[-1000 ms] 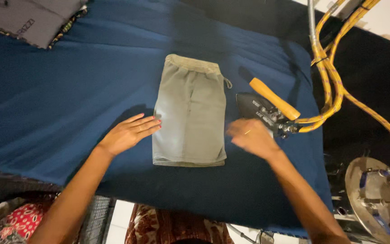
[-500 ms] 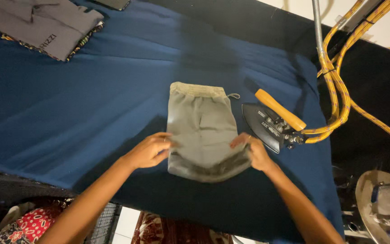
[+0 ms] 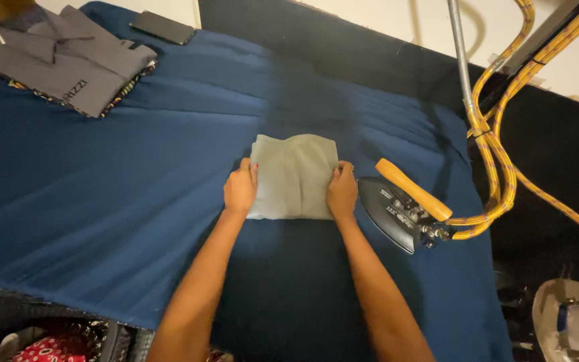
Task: The person irons a pair of light gray shorts on a padded ironing table using a steam iron, repositioning and turning the shorts to press different areas, then sets them aside. They take a patterned short-sleeve shirt from a basket, button it up, spread it flat on the table, and begin ironing it.
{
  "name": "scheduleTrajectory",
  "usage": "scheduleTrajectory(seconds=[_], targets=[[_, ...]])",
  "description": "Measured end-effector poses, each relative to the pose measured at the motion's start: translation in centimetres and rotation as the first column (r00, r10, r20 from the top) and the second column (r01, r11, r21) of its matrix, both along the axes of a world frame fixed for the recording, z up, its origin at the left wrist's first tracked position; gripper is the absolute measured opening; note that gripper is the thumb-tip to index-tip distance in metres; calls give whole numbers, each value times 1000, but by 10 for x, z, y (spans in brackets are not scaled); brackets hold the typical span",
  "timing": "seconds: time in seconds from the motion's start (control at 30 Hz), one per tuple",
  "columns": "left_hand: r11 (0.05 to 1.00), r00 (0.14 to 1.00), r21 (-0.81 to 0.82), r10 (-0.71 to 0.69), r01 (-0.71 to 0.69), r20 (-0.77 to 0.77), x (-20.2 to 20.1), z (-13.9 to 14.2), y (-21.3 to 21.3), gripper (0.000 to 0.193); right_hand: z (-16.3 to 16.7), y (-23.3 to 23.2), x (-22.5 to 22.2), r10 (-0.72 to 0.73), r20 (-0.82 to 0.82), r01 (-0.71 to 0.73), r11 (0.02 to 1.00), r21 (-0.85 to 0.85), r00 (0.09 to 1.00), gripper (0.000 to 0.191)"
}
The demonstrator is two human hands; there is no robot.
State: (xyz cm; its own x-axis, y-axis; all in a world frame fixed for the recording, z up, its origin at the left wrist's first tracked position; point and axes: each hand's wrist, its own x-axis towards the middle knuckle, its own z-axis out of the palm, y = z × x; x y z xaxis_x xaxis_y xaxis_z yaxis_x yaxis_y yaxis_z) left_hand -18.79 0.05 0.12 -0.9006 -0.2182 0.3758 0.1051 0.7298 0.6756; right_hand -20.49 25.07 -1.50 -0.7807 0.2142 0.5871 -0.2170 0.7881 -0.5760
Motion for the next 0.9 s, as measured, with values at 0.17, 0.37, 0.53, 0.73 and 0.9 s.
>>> scheduleTrajectory(seconds=[0.17, 0.37, 0.53, 0.73, 0.9], targets=[[992, 990, -113, 62, -48, 127, -9, -6, 3, 28, -5, 12, -1, -79, 286, 85, 996, -8, 955, 19], [993, 994, 60, 95, -98, 46, 15, 7, -10, 40, 19, 26, 10, -64, 194, 52, 996, 66, 979, 38], [972, 985, -227, 91, -56, 146, 81, -1, -25, 52, 22, 50, 59, -142, 580, -19, 965, 262, 802, 48], [894, 989, -442, 14, -80, -149, 86, -30, -11, 33, -12, 60, 71, 247, 393, -156, 956, -249, 886, 32], [798, 976, -594, -33, -104, -216, 76, -42, -29, 32, -22, 78, 61, 266, 274, -171, 930, -326, 924, 29]])
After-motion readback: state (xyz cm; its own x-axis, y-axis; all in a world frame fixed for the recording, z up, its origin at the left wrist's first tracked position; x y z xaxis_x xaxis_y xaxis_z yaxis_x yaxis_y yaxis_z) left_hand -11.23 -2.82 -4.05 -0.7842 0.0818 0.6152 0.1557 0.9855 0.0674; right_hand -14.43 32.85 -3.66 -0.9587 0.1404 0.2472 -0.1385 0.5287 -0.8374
